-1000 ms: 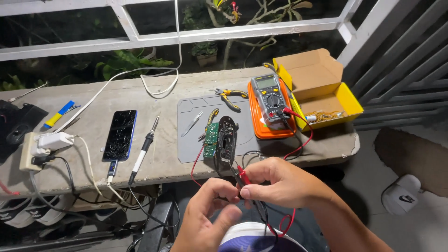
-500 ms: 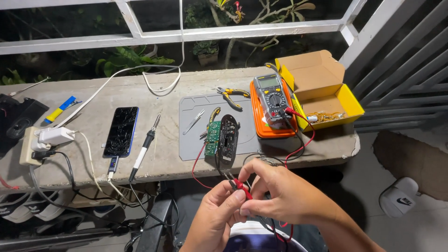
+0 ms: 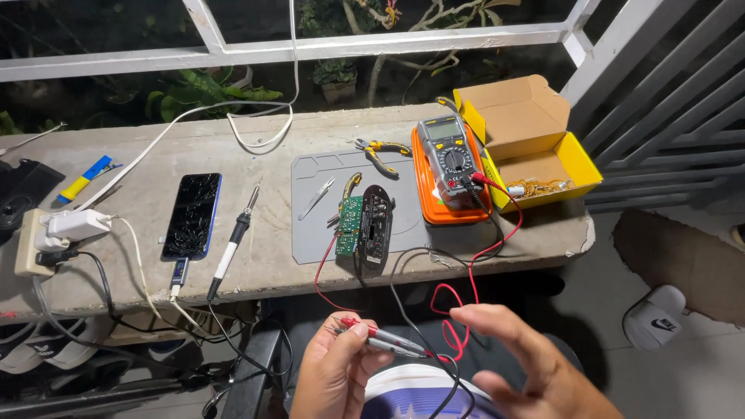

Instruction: The person retrieves a multimeter from a yellow box and connects the test leads to the device. They then use the multimeter probes to test a small electronic component and a circuit board on a workbench.

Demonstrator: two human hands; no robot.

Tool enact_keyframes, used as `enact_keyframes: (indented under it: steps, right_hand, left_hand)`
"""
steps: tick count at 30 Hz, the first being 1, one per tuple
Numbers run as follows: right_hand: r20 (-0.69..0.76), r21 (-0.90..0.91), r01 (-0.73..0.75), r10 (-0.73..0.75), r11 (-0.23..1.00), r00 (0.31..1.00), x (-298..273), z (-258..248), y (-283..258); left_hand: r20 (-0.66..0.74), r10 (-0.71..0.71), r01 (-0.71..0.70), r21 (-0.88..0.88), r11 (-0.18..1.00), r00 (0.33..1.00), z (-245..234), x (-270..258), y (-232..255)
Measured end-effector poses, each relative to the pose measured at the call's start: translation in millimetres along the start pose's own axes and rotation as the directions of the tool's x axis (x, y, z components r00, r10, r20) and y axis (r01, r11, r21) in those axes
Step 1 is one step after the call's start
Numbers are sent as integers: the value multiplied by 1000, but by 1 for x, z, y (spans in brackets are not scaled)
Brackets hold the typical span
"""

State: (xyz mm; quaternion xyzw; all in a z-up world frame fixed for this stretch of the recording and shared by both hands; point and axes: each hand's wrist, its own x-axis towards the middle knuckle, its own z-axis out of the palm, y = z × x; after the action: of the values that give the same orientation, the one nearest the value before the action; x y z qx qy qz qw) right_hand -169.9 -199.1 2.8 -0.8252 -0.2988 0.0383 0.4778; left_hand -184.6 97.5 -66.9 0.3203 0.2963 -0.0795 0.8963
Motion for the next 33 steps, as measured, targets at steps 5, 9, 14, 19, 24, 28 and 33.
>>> enact_keyframes:
  steps: [5,9,14,19,24,28,33]
  right_hand:
    - [43,-32,147,-146,989,988,4,23,4]
    - [117,-26,165,-161,986,980,23,12,-11]
    - [287,-21,175,-162,984,944,33,-4,-30]
    - [71,-80,-32,38,996,997,24,-15,-8]
    - [0,4,-166,166,986,986,24,3,-2]
    - [-30,25,-122,123,992,992,31,10,-9]
    - [49,80,-141,137,987,989,31,-31,-18]
  left_hand:
    - [76,-49,44,57,997,996,11,-9,-2]
    - [149,-80,52,182,982,986,-8,3,-13]
    - [167,-187,115,367,923,968,-16,4,-2]
    - [335,-329,80,582,809,883,-15,1,19]
    - [625,-260,-571,779,258,736,18,-12,47]
    - [717,-181,-634,685,358,673,38,-23,34]
    - [852,-172,-819,523,237,494,38,-18,40]
